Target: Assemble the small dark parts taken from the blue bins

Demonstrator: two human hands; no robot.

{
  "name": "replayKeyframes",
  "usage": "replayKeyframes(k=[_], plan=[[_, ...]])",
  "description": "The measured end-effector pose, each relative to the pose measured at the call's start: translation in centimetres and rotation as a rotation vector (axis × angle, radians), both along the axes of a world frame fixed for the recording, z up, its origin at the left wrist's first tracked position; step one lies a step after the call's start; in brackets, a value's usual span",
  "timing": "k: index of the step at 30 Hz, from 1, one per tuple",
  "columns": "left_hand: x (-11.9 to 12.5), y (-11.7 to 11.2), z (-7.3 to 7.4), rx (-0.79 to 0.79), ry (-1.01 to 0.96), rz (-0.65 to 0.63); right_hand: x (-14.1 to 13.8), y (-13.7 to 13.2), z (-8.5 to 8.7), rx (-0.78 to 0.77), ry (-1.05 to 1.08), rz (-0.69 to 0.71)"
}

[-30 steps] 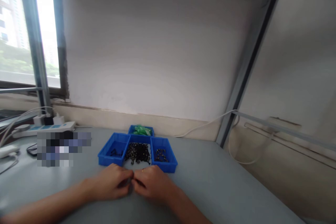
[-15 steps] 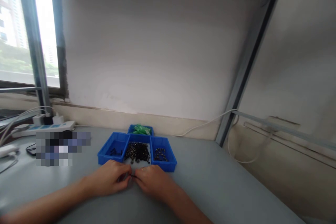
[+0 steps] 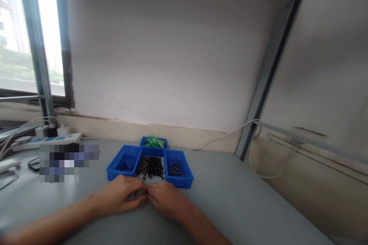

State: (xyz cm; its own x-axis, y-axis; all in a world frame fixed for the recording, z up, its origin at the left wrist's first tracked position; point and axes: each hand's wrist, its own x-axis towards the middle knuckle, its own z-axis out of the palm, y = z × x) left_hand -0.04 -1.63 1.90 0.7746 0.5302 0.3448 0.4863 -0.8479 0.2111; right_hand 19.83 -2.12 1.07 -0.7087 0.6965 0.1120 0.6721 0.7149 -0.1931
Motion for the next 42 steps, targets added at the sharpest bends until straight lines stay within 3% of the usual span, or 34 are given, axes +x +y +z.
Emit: replayKeyframes(k=[4,9,15,22,28,33,37,42], plan=[[0.0,0.1,0.0,-0.002,0.042,0.004,0.0,-0.1,0.4,0.038,-0.049,-0.005],[0.0,0.2,-0.1,-0.015,0.104,0.130,0.3,0.0,0.6,0.140,-0.071,0.020],[0.3,0.0,-0.4,-0.068,0.145,0.093,-0.1,-0.3,0.5,0.223,-0.087,0.081],[0.0,0.1,0.1,-0.039,0.060,0.111,0.2,-0.7,1.0,0.103,-0.015,0.027],[-0.1,0.1,-0.1,-0.110,-0.075,0.005,0.0,-0.3,0.4,-0.060,0.054,0.005],[-0.2,0.2,-0.1,-0.131,-0.130,0.000,-0.2,-0.2,-0.2,-0.044,0.131,-0.054],[-1.0,0.8,1.0,-0.020,-0.105,0.078,-0.2,-0.4,-0.7,0.011,0.077,-0.180],[-2.9,3.5,1.7,0.141,0.004,0.338,-0.5,-0.3,-1.0,-0.001,-0.035,-0.348]])
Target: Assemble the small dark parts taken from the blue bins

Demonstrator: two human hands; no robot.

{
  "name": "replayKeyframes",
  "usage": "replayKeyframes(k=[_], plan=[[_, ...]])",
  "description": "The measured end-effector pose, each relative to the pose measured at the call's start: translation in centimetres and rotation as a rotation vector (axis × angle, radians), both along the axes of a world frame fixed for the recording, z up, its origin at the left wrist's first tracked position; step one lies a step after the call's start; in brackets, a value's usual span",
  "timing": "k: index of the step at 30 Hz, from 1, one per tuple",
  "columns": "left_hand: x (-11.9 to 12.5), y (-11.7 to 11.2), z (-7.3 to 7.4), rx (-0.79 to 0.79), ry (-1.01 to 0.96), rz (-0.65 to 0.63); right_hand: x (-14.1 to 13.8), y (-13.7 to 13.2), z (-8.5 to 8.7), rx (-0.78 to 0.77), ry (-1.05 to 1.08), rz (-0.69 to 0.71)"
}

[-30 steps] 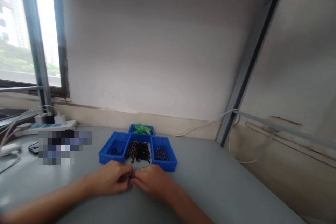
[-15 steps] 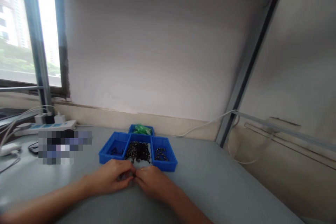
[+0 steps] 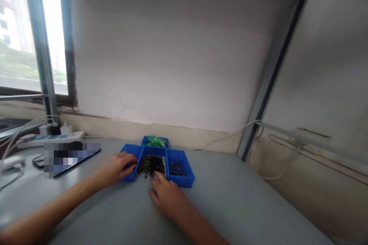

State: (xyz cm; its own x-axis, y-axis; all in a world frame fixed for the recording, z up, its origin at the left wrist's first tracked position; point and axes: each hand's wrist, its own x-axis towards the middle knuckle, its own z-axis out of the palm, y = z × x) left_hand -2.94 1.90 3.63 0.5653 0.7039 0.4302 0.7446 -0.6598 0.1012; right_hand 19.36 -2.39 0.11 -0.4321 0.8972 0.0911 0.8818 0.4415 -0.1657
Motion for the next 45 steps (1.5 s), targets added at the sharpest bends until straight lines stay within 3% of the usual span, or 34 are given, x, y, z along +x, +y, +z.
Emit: replayKeyframes(k=[3,8,10,13,19,28,45], plan=[[-0.9,1.6,-0.7,0.000,0.090,0.149,-0.3,0.2,0.1,-0.029,-0.022,-0.030],[-1.0,2.1,-1.4,0.059,0.083,0.211,-0.5,0.1,0.5,-0.048,-0.029,-0.044],[-0.5,1.3,-1.2,0.131,0.023,0.150,-0.6,-0.1,0.4,-0.031,-0.019,-0.044],[0.8,-0.6,-0.9,0.157,-0.018,-0.082,-0.5,-0.1,0.1,-0.004,0.013,-0.019],[3.1,-4.0,-1.6,-0.070,0.249,-0.254,-0.2,0.2,-0.2,-0.007,0.017,-0.028],[2.9,-3.5,-1.9,-0.144,0.326,-0.180,-0.3,0.0,0.2,-0.013,0.010,-0.011],[2.8,-3.3,-2.1,-0.165,0.302,-0.208,-0.4,0.3,-0.4,0.028,-0.024,-0.029]])
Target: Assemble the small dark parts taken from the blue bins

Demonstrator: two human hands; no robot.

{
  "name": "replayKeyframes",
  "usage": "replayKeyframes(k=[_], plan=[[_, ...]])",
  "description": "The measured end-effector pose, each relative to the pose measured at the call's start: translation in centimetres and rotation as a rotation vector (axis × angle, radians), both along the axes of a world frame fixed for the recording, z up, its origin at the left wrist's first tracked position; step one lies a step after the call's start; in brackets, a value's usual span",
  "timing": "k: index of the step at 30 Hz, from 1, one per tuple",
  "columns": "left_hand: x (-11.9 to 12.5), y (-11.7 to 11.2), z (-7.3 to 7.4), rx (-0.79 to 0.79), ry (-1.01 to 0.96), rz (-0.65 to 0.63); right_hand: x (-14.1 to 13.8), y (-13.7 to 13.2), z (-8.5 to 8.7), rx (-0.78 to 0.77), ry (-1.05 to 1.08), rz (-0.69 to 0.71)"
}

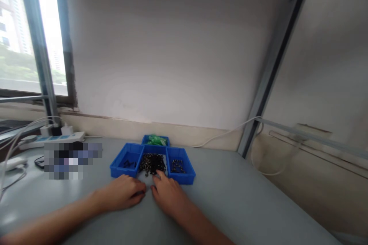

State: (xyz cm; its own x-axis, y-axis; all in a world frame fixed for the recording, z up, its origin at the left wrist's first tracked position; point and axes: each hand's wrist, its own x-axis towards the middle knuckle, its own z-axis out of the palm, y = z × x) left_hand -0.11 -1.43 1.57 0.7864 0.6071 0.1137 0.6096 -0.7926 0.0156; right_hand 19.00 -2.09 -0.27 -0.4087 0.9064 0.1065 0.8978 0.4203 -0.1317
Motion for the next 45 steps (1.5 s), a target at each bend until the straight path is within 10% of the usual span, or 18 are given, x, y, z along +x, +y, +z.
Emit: replayKeyframes(k=[45], plan=[[0.01,-0.04,-0.23,0.032,0.020,0.022,0.67,0.06,0.64,0.010,0.121,0.079]])
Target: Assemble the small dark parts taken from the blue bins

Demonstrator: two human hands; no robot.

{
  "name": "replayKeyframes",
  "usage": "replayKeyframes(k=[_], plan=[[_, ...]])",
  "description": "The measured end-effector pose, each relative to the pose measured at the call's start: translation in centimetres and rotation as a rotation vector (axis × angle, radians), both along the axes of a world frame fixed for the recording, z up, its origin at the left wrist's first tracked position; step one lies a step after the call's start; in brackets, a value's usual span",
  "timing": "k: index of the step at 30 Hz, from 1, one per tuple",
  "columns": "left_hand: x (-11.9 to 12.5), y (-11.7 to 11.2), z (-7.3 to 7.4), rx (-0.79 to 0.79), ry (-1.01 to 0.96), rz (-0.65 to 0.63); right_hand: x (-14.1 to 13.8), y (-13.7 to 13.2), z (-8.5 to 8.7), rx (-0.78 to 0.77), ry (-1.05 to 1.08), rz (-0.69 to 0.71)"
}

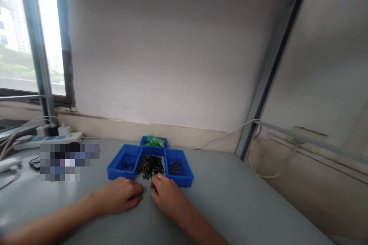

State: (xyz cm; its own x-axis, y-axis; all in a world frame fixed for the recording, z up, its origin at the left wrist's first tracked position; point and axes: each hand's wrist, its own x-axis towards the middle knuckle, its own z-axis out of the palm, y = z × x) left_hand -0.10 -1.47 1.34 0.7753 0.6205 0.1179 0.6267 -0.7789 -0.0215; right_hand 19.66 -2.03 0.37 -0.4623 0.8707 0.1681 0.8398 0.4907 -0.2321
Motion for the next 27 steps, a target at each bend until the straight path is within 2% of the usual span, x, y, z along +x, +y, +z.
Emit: replayKeyframes(k=[4,9,11,18,23,27], plan=[[0.01,0.04,-0.02,0.001,-0.002,-0.006,-0.02,-0.08,-0.42,0.005,-0.051,0.003],[0.06,-0.01,0.06,-0.001,0.000,0.004,-0.63,0.12,-0.25,-0.004,-0.176,-0.133],[0.09,-0.04,0.04,-0.006,-0.001,0.011,-0.66,0.19,-0.11,-0.012,-0.155,-0.147],[0.09,0.14,-0.52,-0.021,-0.012,0.094,-0.05,0.23,-0.37,0.007,0.079,0.113],[0.21,0.18,-0.65,-0.042,-0.053,0.008,-0.13,0.14,-0.40,-0.029,0.128,0.147],[0.22,0.24,-0.69,-0.056,-0.060,0.005,-0.19,-0.10,-0.04,-0.046,0.137,0.176]])
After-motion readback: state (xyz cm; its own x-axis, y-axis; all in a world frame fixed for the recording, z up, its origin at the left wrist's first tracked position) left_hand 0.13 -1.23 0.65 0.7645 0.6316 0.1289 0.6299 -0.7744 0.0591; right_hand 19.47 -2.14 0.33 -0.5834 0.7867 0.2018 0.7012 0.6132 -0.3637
